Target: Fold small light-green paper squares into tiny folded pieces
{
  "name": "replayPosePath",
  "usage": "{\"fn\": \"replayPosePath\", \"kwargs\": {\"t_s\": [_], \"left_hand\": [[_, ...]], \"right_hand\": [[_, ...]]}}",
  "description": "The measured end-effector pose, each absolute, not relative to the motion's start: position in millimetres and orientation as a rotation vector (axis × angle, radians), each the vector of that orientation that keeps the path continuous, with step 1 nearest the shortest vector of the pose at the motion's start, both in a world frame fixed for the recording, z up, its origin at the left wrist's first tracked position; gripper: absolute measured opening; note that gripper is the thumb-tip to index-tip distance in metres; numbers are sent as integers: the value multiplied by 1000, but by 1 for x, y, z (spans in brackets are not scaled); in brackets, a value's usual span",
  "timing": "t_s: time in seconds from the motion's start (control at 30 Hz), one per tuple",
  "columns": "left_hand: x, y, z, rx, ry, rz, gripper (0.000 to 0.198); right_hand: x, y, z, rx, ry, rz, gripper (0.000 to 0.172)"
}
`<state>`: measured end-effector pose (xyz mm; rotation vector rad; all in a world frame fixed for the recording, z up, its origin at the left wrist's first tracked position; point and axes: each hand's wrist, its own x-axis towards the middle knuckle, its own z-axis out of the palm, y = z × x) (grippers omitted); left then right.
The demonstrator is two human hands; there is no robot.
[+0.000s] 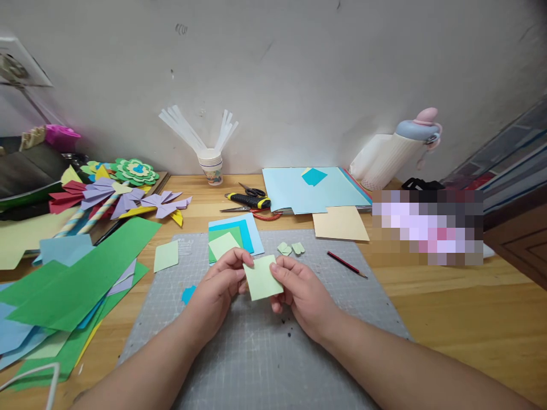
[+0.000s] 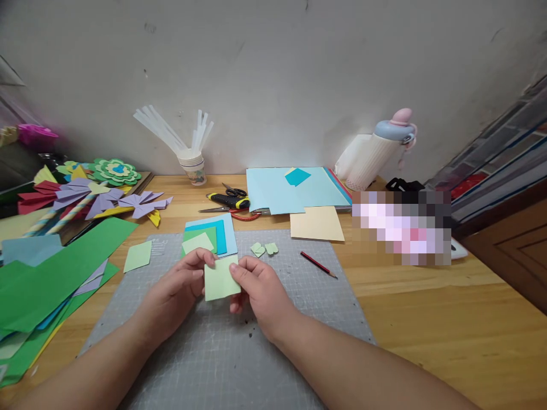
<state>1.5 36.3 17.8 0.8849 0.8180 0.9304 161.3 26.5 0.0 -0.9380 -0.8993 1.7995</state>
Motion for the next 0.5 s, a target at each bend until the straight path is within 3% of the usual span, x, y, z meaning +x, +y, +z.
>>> {"fn": "replayPosePath", "kwargs": {"t_s": [0.23,0.4,0.5], "left_hand": [[4,36,14,1081,959,963,14],[3,35,13,1093,897,900,6],[2,35,12,1177,881,848,18]], "right_hand": [[161,27,-1,-990,-849,1776,24],[159,26,4,-1100,-947,1794,22],[159,27,3,-1122,-927,1773,22]]}}
